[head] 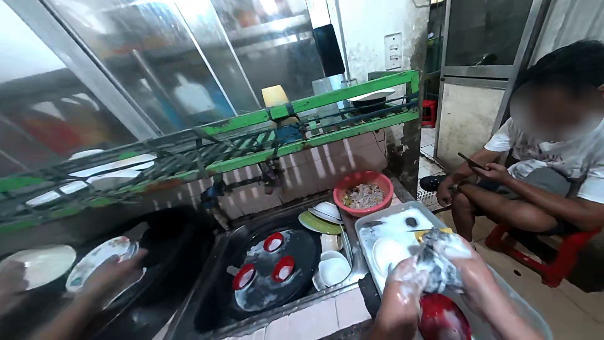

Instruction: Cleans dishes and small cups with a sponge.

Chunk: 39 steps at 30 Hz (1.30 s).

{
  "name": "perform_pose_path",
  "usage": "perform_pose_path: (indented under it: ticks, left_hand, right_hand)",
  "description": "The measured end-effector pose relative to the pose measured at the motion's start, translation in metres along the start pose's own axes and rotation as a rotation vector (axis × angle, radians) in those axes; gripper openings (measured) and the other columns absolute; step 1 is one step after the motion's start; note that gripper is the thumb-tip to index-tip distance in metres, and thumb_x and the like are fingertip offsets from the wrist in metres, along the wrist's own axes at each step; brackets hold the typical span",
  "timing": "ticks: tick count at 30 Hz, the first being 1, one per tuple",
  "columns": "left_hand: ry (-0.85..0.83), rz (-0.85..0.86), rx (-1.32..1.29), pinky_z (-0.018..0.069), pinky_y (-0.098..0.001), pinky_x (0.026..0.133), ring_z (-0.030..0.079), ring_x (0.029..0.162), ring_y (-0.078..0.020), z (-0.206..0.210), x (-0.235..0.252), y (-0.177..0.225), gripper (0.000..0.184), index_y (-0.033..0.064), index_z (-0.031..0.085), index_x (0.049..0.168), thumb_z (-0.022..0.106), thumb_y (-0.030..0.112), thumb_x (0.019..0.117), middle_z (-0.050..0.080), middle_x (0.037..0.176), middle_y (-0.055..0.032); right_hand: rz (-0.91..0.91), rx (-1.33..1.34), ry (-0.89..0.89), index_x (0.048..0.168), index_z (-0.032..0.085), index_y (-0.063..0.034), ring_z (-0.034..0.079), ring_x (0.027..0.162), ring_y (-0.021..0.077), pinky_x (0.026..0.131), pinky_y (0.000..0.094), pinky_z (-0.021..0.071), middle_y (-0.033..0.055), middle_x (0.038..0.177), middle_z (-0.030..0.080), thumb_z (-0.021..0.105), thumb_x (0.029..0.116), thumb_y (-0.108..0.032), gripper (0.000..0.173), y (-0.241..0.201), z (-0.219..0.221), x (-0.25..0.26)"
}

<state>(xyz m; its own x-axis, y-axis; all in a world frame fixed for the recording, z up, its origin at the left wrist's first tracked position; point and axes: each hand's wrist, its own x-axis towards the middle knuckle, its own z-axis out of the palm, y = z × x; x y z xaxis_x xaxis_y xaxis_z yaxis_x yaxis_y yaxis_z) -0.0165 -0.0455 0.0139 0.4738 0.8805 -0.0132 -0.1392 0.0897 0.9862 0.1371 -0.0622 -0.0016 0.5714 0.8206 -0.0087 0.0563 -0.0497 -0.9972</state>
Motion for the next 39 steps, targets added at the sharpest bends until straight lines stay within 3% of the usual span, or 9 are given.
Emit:
perform_pose_path:
  ticks: [4,10,15,19,22,27,32,36,39]
  left_hand:
    - [0.232,-0.091,-0.387,0.054,-0.032,0.092,0.063,0.105,-0.0153,0.006,0.019,0.007,0.032,-0.0056,0.053,0.135,0.045,0.004,0.1051,0.063,0.121,-0.0146]
    - [0.15,-0.178,-0.042,0.0464,-0.0374,0.109,0.058,0.127,-0.0213,0.014,0.013,-0.002,0.039,-0.0056,0.05,0.143,0.047,0.009,0.1069,0.058,0.14,-0.02]
    - [0.352,-0.275,-0.537,0.0574,-0.0371,0.08,0.066,0.091,-0.0196,0.009,0.042,0.018,0.031,0.0014,0.06,0.12,0.037,0.021,0.1111,0.067,0.101,-0.0116]
    - [0.229,-0.139,-0.508,0.0535,-0.0385,0.1,0.063,0.116,-0.0211,-0.005,0.047,0.014,0.032,-0.0025,0.059,0.131,0.041,0.012,0.1095,0.065,0.126,-0.0151]
    - [0.148,-0.083,-0.037,0.0503,-0.0358,0.104,0.061,0.119,-0.0189,0.002,0.033,0.007,0.033,-0.0047,0.059,0.133,0.047,0.009,0.1062,0.063,0.131,-0.0165]
    - [-0.012,-0.117,0.363,0.0451,-0.0464,0.109,0.06,0.124,-0.0283,0.002,0.033,0.012,0.035,-0.0039,0.061,0.133,0.051,0.014,0.1042,0.064,0.131,-0.0219]
    - [-0.044,0.022,-0.063,0.0491,-0.0279,0.102,0.061,0.112,-0.0106,-0.001,0.032,0.027,0.028,-0.01,0.062,0.123,0.049,0.006,0.1027,0.065,0.122,-0.0154]
    - [-0.034,-0.12,-0.259,0.0485,-0.0407,0.108,0.054,0.132,-0.0181,0.0,0.048,-0.001,0.047,0.0052,0.043,0.152,0.031,0.028,0.1127,0.051,0.15,-0.0122]
    - [0.035,-0.253,-0.451,0.0529,-0.0473,0.099,0.059,0.123,-0.023,0.001,0.053,-0.014,0.048,0.0138,0.041,0.153,0.03,0.038,0.1126,0.056,0.141,-0.0116]
  right_hand:
    - [-0.273,0.041,0.108,0.141,0.048,0.0113,0.06,0.127,0.0207,0.107,0.0362,0.0505,0.0243,0.14,0.058,0.071,0.087,-0.007,0.062,0.005,0.033,-0.037]
    - [-0.05,-0.294,0.002,0.136,0.059,0.0018,0.063,0.119,0.0309,0.103,0.0521,0.0501,0.0209,0.127,0.066,0.071,0.0905,-0.021,0.052,-0.013,0.007,0.008]
    - [-0.782,-0.479,0.006,0.13,0.064,-0.0016,0.051,0.138,0.0408,0.115,0.0589,0.0377,0.0258,0.142,0.058,0.058,0.0932,-0.041,0.054,0.015,0.037,-0.02]
    - [-0.408,0.098,0.14,0.14,0.041,0.0178,0.061,0.122,0.0136,0.104,0.0277,0.0512,0.0247,0.134,0.058,0.064,0.0895,-0.008,0.061,0.018,0.033,-0.012]
    - [-0.141,-0.027,0.092,0.141,0.049,0.0067,0.064,0.115,0.0154,0.099,0.0343,0.054,0.0168,0.129,0.064,0.066,0.0929,-0.022,0.059,0.008,0.008,0.012]
    - [-0.315,-0.339,-0.039,0.135,0.059,0.0059,0.066,0.118,0.0291,0.103,0.0483,0.0519,0.0217,0.127,0.067,0.077,0.0862,-0.018,0.057,-0.011,0.012,-0.008]
    - [-0.222,0.183,-0.064,0.135,0.045,0.0069,0.068,0.101,0.0075,0.088,0.0271,0.0597,0.0055,0.115,0.067,0.068,0.0857,-0.009,0.057,-0.012,-0.019,0.014]
    - [-0.698,-0.445,-0.026,0.124,0.064,0.0091,0.069,0.11,0.0302,0.097,0.046,0.0559,0.0246,0.118,0.07,0.074,0.084,-0.018,0.049,-0.041,-0.012,-0.005]
    - [-0.556,-0.399,-0.132,0.129,0.062,0.0086,0.07,0.109,0.0282,0.097,0.0458,0.0567,0.0214,0.119,0.071,0.075,0.0847,-0.018,0.053,-0.027,-0.005,-0.013]
